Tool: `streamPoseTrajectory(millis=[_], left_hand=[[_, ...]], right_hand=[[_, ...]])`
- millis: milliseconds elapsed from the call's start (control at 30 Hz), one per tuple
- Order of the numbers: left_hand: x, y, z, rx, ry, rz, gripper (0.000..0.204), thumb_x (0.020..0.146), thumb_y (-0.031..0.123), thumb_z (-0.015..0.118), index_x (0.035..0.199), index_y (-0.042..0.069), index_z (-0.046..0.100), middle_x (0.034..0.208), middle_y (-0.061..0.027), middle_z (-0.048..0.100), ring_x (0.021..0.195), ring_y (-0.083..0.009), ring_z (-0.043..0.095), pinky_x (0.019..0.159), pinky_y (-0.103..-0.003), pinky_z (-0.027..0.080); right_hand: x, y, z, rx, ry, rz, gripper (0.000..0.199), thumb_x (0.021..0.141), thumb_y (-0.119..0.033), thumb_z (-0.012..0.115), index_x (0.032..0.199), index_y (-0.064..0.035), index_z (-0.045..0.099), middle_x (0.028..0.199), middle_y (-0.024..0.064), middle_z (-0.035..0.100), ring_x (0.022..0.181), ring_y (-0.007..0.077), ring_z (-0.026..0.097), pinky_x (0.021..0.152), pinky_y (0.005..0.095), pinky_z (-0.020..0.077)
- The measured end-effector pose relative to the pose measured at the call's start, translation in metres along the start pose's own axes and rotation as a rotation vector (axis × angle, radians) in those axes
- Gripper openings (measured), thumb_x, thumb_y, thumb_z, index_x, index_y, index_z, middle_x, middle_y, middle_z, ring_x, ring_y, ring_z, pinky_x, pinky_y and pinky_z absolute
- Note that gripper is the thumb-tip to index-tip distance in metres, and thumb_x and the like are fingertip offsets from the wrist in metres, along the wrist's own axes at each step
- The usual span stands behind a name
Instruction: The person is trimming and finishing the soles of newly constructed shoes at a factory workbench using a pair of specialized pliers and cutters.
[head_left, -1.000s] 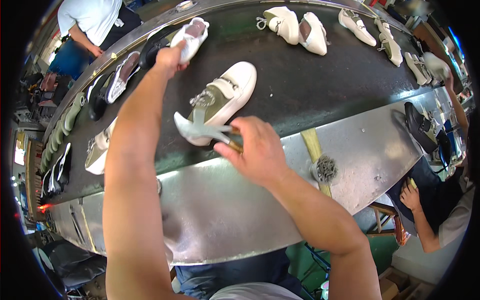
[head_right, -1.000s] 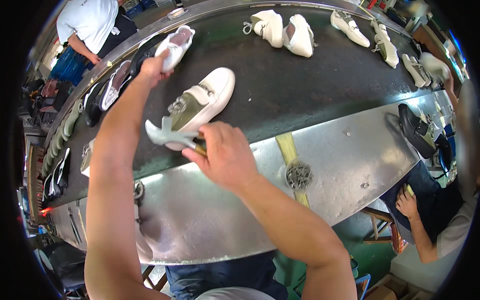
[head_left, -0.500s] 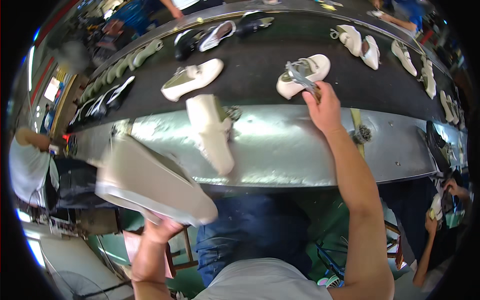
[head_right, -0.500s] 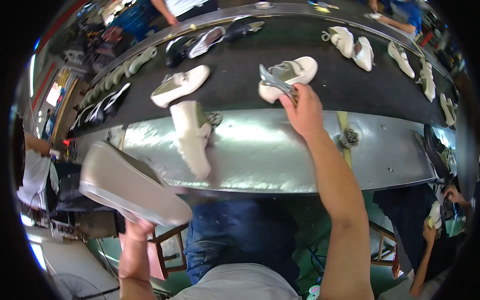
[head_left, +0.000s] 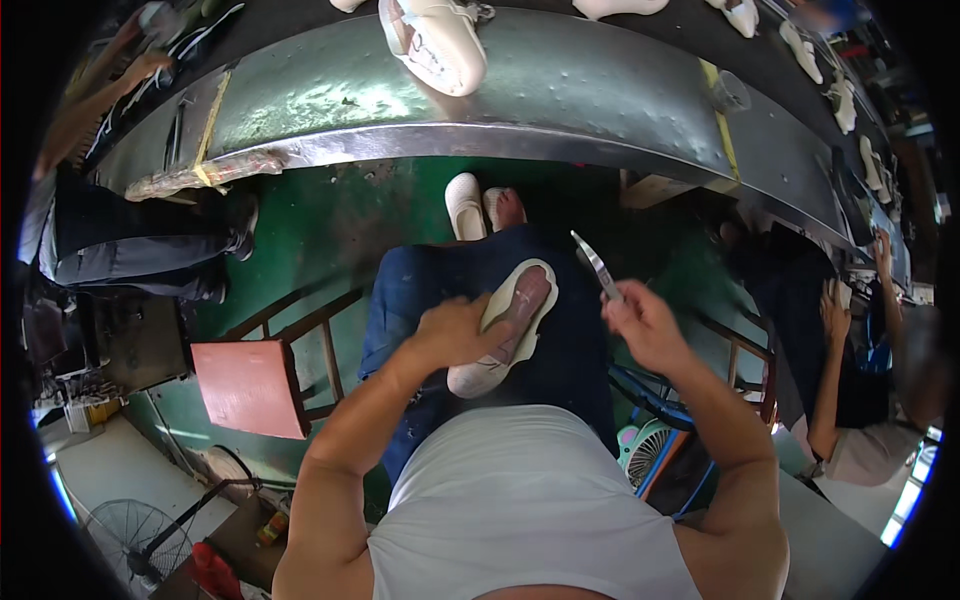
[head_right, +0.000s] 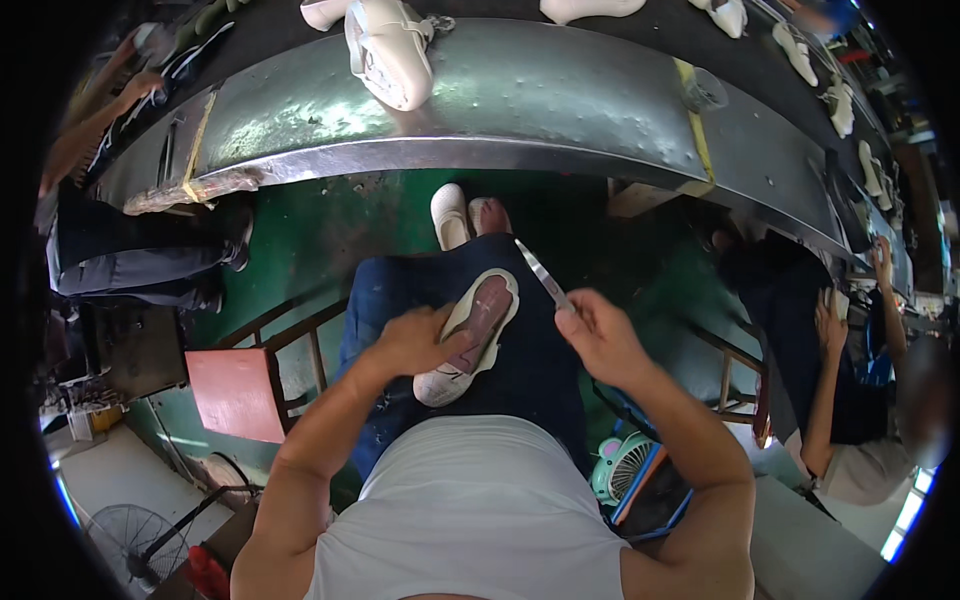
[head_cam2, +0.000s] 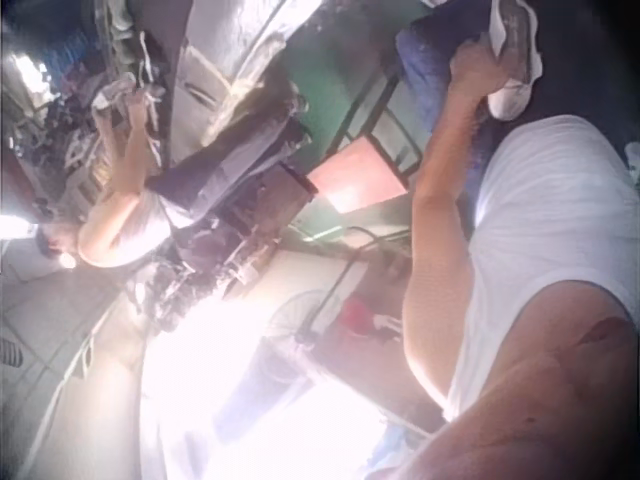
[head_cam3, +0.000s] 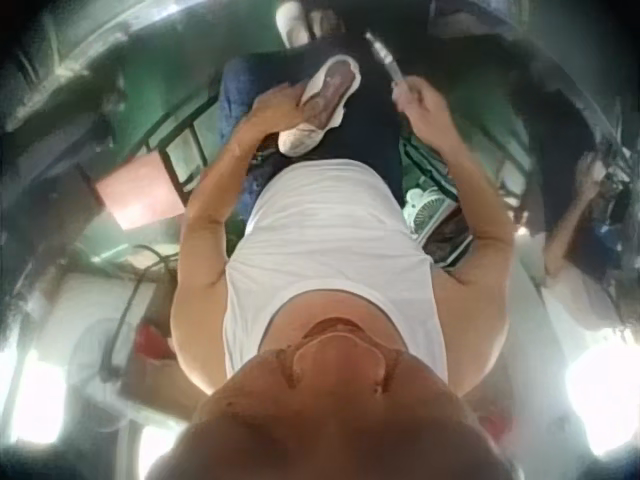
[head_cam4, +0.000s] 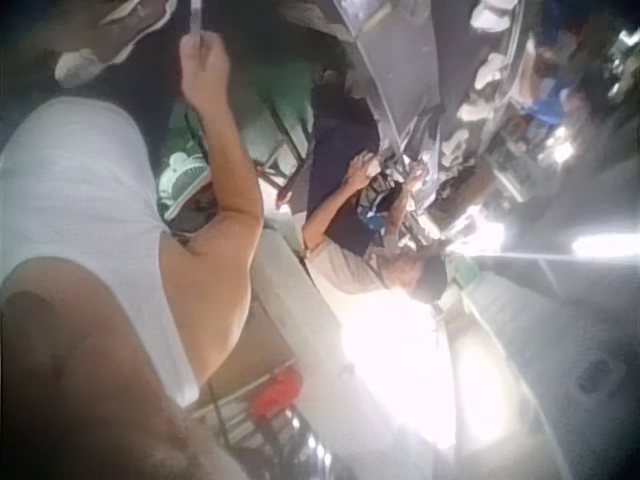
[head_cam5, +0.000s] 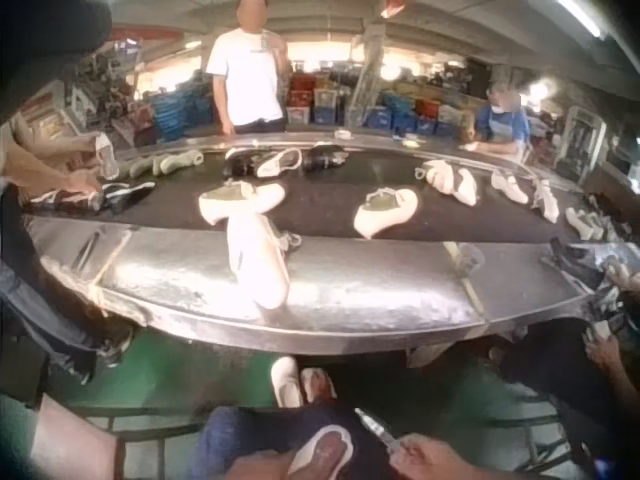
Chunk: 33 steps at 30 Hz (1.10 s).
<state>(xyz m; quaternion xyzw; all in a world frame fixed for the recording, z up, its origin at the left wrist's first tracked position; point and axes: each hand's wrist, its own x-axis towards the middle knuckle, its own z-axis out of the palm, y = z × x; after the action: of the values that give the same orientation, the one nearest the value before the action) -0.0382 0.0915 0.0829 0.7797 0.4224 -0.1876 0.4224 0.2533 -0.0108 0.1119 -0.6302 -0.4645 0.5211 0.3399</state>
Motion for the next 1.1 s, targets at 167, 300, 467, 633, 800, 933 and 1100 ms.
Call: streamPoseTrajectory(millis=[167,300,467,633,800,933,1100], left_hand=[[0.070,0.015,0.028,-0.564,0.244,0.174,0.076,0.089,0.049,0.067,0.142,-0.002,0.050,0.129,-0.0276,0.062,0.119,-0.0356,0.063,0.101,-0.042,0.048],[0.092,-0.014,0.040,-1.048,0.265,0.261,0.064,0.095,0.023,0.071,0.149,0.005,0.042,0.125,-0.0081,0.061,0.106,-0.0154,0.059,0.093,-0.031,0.050],[0.034,-0.006,0.034,-1.333,0.418,0.407,0.062,0.100,0.020,0.065,0.153,0.014,0.034,0.126,-0.0055,0.056,0.112,-0.0141,0.054,0.099,-0.030,0.046],[0.025,-0.028,0.041,-1.199,0.407,0.427,0.057,0.104,0.033,0.054,0.153,0.014,0.031,0.143,-0.0090,0.036,0.125,-0.0184,0.044,0.110,-0.033,0.036],[0.012,-0.032,0.029,-1.146,0.366,0.394,0.056,0.107,0.037,0.047,0.154,0.014,0.026,0.142,-0.0096,0.040,0.132,-0.0205,0.040,0.114,-0.034,0.031],[0.008,-0.023,0.023,-1.091,0.296,0.406,0.058,0.107,0.036,0.048,0.154,0.012,0.026,0.135,-0.0102,0.053,0.127,-0.0187,0.047,0.111,-0.033,0.035],[0.020,-0.025,0.030,-1.120,0.409,0.328,0.048,0.106,0.024,0.053,0.149,0.009,0.039,0.127,-0.0079,0.061,0.117,-0.0167,0.056,0.104,-0.031,0.043]], right_hand=[[-0.053,0.028,0.028,0.211,-0.121,0.322,0.024,0.098,-0.022,0.062,0.113,-0.0036,0.061,0.085,0.0005,0.063,0.074,0.0086,0.059,0.065,0.0267,0.0488],[-0.069,0.017,0.046,0.186,-0.109,0.275,0.025,0.099,-0.022,0.060,0.113,-0.0012,0.060,0.084,0.0030,0.066,0.071,0.0104,0.061,0.066,0.0269,0.0505],[-0.053,-0.013,0.055,-0.191,-0.289,0.065,0.028,0.099,-0.024,0.059,0.110,0.0007,0.061,0.081,0.0100,0.067,0.069,0.0172,0.063,0.068,0.0328,0.0507],[-0.021,-0.004,0.080,-0.088,-0.379,0.105,0.030,0.098,-0.026,0.061,0.111,0.0012,0.062,0.078,0.0106,0.066,0.070,0.0180,0.062,0.066,0.0341,0.0501],[-0.008,-0.014,0.086,0.548,-0.443,0.367,0.021,0.102,-0.014,0.055,0.115,0.0011,0.062,0.094,0.0046,0.066,0.082,0.0111,0.062,0.069,0.0261,0.0507],[-0.009,-0.003,0.084,0.365,-0.381,0.273,0.021,0.102,-0.014,0.056,0.115,0.0008,0.061,0.097,0.0059,0.067,0.084,0.0126,0.063,0.071,0.0273,0.0521],[0.007,-0.013,0.078,0.305,-0.440,0.311,0.020,0.102,-0.015,0.056,0.113,0.0011,0.060,0.092,0.0071,0.065,0.081,0.0149,0.064,0.071,0.0305,0.0554]])
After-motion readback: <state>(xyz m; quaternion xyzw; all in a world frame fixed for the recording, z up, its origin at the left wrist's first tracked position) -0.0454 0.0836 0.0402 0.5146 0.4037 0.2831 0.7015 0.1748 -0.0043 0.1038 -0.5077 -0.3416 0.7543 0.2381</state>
